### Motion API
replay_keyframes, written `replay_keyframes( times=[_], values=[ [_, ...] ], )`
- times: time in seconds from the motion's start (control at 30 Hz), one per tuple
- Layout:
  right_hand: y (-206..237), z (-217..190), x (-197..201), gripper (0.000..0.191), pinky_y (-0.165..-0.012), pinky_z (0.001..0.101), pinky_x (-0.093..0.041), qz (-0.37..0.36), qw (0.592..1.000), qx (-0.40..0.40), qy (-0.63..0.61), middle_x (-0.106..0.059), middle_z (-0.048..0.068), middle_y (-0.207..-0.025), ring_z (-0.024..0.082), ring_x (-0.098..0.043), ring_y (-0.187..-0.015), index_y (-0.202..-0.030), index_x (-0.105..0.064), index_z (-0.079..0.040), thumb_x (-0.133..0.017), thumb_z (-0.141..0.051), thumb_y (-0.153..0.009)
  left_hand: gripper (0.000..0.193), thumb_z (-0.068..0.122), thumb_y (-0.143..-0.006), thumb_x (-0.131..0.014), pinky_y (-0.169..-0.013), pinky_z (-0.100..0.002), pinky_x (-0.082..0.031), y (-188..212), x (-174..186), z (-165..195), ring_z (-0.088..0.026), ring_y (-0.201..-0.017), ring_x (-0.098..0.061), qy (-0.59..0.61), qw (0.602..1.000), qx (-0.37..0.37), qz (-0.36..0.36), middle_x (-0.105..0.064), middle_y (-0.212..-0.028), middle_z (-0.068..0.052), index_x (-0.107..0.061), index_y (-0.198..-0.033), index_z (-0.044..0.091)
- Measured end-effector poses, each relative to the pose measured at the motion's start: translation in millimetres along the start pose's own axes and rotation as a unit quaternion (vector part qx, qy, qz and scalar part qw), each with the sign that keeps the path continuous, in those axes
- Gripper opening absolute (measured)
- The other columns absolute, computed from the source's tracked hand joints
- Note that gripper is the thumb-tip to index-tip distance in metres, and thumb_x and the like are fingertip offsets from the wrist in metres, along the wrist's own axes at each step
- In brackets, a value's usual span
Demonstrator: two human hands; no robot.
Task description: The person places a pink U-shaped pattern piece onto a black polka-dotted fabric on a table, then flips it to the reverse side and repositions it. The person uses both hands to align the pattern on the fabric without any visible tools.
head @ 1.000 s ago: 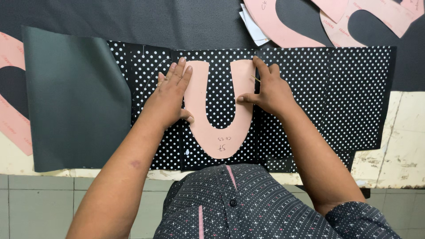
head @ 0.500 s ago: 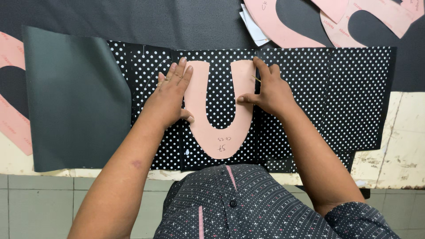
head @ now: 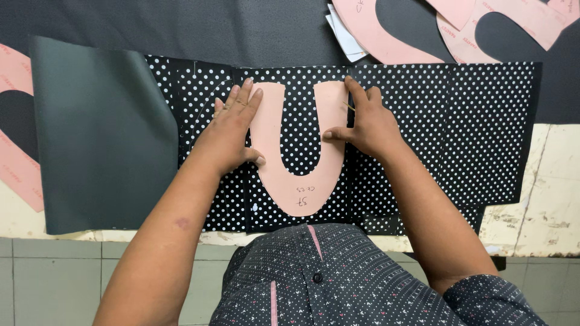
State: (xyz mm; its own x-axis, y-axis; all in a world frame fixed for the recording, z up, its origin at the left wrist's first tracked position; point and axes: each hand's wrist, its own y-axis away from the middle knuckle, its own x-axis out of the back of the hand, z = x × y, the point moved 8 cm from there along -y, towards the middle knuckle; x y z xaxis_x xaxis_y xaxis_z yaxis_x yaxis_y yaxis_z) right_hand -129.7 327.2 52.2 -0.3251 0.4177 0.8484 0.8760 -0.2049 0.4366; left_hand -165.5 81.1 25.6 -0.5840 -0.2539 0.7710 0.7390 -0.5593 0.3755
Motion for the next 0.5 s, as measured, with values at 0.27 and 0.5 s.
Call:
replay_keyframes(
  times=[0.27,0.5],
  values=[
    [-1.3,1.4,-1.1,0.123,-0.088,0.0464,-0.057,0.008,1.0,0.015,0.004,-0.049,0.023,-0.136,0.042,-0.065,-0.11,-0.156,-0.034,-0.018,-0.095,-0.053,-0.055,0.119,0.028,-0.068,-0.092,-0.124,-0.052,-0.007,2.2,4.2,-7.3,-0.031,-0.156,-0.011,0.12,0.989,-0.054,0.063,-0.013,-0.169,-0.011,-0.019,-0.161,0.015],
    [-1.0,2.4,-1.1,0.123,-0.087,0.0469,-0.056,0.007,1.0,0.018,0.006,-0.05,0.023,-0.134,0.042,-0.065,-0.108,-0.157,-0.033,-0.019,-0.095,-0.052,-0.055,0.111,0.026,-0.064,-0.09,-0.125,-0.052,-0.007,3.7,3.9,-2.1,-0.032,-0.155,-0.012,0.092,0.993,-0.026,0.071,-0.013,-0.169,-0.01,-0.03,-0.157,0.018]
  ],
)
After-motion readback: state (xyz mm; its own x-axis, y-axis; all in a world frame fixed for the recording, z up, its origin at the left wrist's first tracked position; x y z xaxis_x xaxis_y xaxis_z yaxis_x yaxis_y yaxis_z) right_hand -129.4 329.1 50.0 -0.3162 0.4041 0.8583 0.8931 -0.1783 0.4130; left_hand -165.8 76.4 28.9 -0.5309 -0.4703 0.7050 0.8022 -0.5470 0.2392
